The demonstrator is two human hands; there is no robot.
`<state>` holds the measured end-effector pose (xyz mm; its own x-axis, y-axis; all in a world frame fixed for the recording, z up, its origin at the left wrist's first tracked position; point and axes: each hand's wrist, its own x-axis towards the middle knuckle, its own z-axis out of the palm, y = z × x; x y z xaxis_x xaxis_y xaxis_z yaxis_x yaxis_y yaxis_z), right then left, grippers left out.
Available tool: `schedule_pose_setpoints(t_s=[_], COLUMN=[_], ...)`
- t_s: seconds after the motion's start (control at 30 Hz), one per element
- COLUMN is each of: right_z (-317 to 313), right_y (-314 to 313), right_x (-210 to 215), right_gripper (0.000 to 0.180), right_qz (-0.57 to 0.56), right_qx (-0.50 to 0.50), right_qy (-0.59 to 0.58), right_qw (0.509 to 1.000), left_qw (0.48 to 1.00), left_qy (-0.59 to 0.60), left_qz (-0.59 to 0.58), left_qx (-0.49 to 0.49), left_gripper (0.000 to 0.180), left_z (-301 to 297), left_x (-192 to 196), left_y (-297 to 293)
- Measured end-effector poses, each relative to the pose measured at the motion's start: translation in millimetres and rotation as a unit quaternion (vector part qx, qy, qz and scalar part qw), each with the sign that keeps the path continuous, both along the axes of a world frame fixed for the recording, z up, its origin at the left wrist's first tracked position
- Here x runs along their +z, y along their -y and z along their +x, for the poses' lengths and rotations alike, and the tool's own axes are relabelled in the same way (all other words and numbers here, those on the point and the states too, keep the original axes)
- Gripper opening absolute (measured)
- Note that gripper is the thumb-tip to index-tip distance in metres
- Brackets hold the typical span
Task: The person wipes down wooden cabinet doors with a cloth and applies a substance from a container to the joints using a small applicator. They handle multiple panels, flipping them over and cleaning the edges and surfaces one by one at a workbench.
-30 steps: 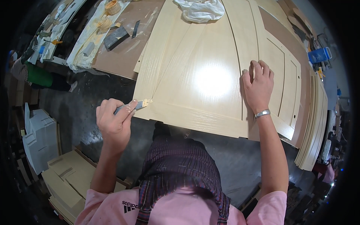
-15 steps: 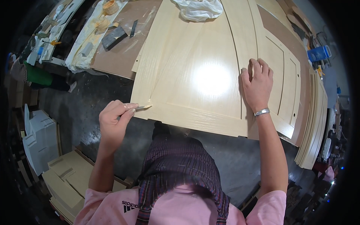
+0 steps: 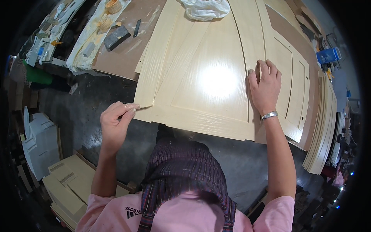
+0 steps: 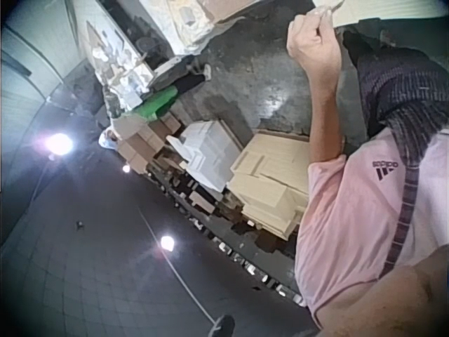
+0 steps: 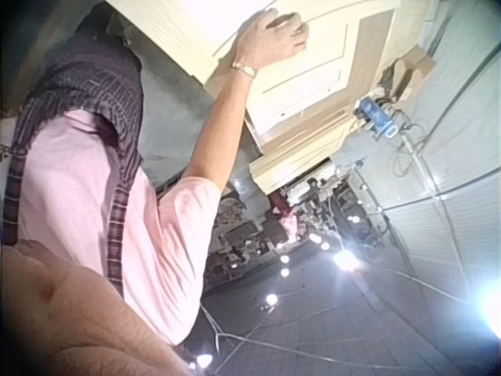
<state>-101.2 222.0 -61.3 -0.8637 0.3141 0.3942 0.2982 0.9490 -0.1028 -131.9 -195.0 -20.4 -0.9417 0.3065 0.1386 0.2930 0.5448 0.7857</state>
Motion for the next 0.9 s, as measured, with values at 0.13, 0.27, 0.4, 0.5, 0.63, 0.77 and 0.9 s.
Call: schedule_pose_setpoints(t_s=[0.13, 0.27, 0.4, 0.5, 0.63, 0.77, 0.9], right_z=[0.2, 0.0, -0.3, 0.3, -0.6, -1.1, -0.8], right_y=[0.1, -0.8, -0.7, -1.9, 0.2, 1.9, 0.0], right_x=[0.1, -1.0, -0.9, -1.4, -0.6, 0.4, -0.6], right_gripper=[0.043, 0.043, 0.043, 0.042, 0.042, 0.042, 0.041], right_qz=[-0.004, 0.005, 0.0, 0.002, -0.002, -0.016, -0.013], right_qx=[0.003, -0.001, 0.002, -0.002, -0.002, 0.001, -0.008], right_qy=[0.0, 0.002, -0.001, 0.002, 0.005, 0.0, 0.009], right_qw=[1.0, 1.0, 1.0, 1.0, 1.0, 1.0, 1.0], left_qw=[0.999, 0.999, 0.999, 0.998, 0.962, 0.959, 0.996], left_qy=[0.009, 0.029, 0.019, 0.04, 0.205, 0.138, -0.063], left_qz=[0.037, 0.024, 0.039, 0.031, 0.18, 0.232, 0.027], left_qx=[0.01, 0.004, -0.001, -0.021, 0.008, 0.084, 0.058], left_gripper=[0.016, 0.016, 0.017, 0.016, 0.014, 0.016, 0.026], left_z=[0.9, 1.9, 0.6, 0.2, 1.1, 6.1, 14.7], left_x=[-3.2, -1.0, -0.6, 1.7, -1.8, -1.7, -3.6], left_y=[2.7, 0.7, 0.2, 1.7, 16.0, 39.6, 51.4])
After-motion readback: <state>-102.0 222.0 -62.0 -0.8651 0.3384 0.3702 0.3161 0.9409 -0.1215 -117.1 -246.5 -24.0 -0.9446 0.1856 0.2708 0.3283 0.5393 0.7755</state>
